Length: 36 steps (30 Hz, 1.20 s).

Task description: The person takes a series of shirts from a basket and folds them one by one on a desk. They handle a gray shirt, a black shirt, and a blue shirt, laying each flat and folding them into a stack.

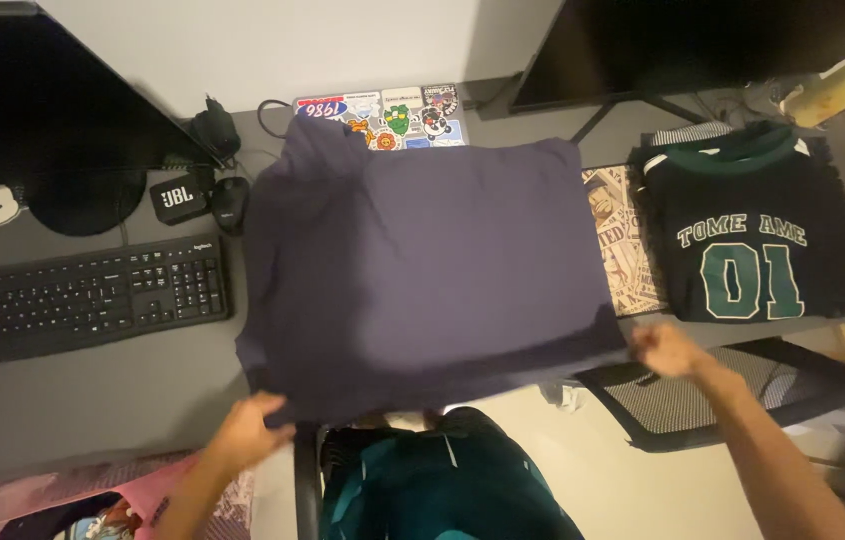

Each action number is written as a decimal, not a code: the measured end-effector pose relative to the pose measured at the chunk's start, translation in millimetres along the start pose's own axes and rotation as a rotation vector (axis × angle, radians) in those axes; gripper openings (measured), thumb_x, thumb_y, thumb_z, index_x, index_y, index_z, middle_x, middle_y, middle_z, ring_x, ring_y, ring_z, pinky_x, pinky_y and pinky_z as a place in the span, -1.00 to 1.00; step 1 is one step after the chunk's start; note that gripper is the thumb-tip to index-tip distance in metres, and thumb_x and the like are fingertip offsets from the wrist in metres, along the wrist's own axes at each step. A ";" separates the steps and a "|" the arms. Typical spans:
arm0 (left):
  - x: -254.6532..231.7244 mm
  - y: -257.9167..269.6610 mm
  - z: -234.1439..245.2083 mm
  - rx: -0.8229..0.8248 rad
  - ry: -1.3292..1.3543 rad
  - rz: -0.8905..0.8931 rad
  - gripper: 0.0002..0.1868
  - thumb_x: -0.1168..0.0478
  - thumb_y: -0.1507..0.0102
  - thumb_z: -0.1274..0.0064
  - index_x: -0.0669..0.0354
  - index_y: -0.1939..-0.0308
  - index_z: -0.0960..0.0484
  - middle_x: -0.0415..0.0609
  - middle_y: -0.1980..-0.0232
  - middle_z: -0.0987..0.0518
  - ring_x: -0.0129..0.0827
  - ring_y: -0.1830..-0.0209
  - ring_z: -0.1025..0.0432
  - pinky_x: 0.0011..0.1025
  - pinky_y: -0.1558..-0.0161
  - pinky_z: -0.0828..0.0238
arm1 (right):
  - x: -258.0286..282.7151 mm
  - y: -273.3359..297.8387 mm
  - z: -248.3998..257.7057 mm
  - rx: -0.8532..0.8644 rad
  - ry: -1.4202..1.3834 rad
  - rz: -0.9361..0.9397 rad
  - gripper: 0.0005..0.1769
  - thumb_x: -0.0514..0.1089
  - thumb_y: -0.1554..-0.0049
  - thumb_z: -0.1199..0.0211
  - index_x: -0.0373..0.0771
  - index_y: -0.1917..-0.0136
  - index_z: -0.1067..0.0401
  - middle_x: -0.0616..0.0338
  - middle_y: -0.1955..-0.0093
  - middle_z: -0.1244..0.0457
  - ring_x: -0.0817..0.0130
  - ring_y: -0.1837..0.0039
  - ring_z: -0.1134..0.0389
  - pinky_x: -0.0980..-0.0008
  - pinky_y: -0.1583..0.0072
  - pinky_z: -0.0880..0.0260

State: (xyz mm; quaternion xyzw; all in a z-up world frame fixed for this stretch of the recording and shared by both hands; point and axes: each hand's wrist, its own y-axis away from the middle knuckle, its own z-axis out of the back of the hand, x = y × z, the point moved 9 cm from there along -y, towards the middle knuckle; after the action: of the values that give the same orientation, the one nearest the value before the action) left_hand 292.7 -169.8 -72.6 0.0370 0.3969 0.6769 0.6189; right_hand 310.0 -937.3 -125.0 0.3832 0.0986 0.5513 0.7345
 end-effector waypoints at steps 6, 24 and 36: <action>-80.5 -72.9 122.8 -0.255 0.342 0.096 -0.26 -0.14 -0.20 -0.13 0.26 -0.33 -0.52 0.20 -0.32 -0.57 0.00 -0.26 -0.52 -0.10 -0.21 -0.49 | -24.2 -145.2 54.7 -0.232 -0.896 0.227 -0.75 -0.27 -0.19 -0.17 -0.58 -0.01 -0.37 -0.02 0.13 -0.21 0.16 0.06 -0.17 0.09 0.02 -0.19; 5.1 -69.7 55.0 -0.579 -0.021 0.161 -0.52 -0.15 -0.46 0.15 0.24 0.05 -0.56 0.43 0.18 -0.61 0.42 0.14 -0.47 0.17 0.07 -0.39 | 28.4 -70.6 20.3 -0.532 -0.517 0.185 -0.61 -0.06 -0.24 -0.10 -0.43 -0.16 -0.46 -0.27 -0.08 -0.35 -0.14 -0.20 -0.35 0.08 -0.26 -0.27; -121.6 -61.9 38.1 -0.857 -0.159 -0.339 -0.62 0.04 -0.40 0.05 0.15 -0.21 -0.54 0.12 -0.44 -0.44 0.07 -0.53 -0.28 -0.05 -0.49 -0.23 | 208.2 -11.3 13.3 -0.675 -0.031 0.539 -0.57 -0.02 -0.15 -0.27 -0.18 -0.25 -0.39 -0.16 -0.30 -0.18 -0.17 -0.31 -0.19 0.03 -0.34 -0.27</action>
State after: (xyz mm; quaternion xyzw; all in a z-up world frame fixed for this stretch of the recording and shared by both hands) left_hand 391.5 -261.5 -29.1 -0.2356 0.0332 0.6641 0.7088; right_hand 403.5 -760.1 -65.6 0.1416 -0.2021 0.7190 0.6497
